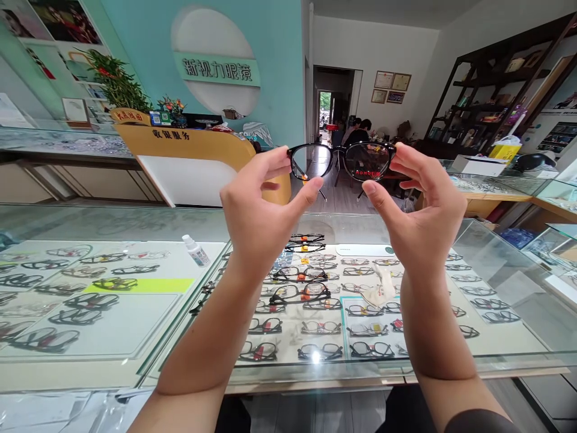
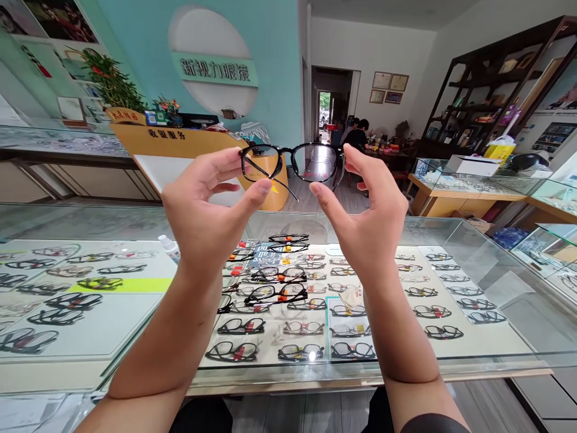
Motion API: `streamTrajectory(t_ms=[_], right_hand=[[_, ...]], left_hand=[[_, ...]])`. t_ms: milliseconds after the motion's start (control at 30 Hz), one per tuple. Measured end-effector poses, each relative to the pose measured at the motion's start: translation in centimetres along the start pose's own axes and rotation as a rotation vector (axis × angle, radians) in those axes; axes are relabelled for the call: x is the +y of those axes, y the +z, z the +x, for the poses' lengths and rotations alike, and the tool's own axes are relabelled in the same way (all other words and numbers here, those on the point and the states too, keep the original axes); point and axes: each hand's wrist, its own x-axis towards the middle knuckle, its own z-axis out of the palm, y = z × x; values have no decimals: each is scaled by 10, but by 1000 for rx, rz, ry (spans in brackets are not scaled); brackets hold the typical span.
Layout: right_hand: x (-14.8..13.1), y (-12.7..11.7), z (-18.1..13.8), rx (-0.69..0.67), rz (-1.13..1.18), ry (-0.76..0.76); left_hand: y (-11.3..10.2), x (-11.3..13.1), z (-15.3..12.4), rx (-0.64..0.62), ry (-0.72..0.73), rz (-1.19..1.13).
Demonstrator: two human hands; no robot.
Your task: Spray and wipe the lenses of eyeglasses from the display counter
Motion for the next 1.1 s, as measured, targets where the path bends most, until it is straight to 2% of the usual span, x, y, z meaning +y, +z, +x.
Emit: streamTrajectory(t_ms=[100, 333, 733, 967, 1100], right_hand=[[-1, 0, 0, -8, -1, 9], [-9, 0, 4, 111, 31, -35], [-15, -1, 4, 113, -7, -62], [9, -1, 1, -39, 4, 27], [15, 3, 1, -69, 28, 49]], left_hand=[[0, 0, 0, 1, -14, -7], [2, 1, -1, -7, -26, -18], [7, -8, -2, -40, -16, -5], [13, -20, -3, 79, 126, 23], [17, -28, -4, 115, 190, 47]])
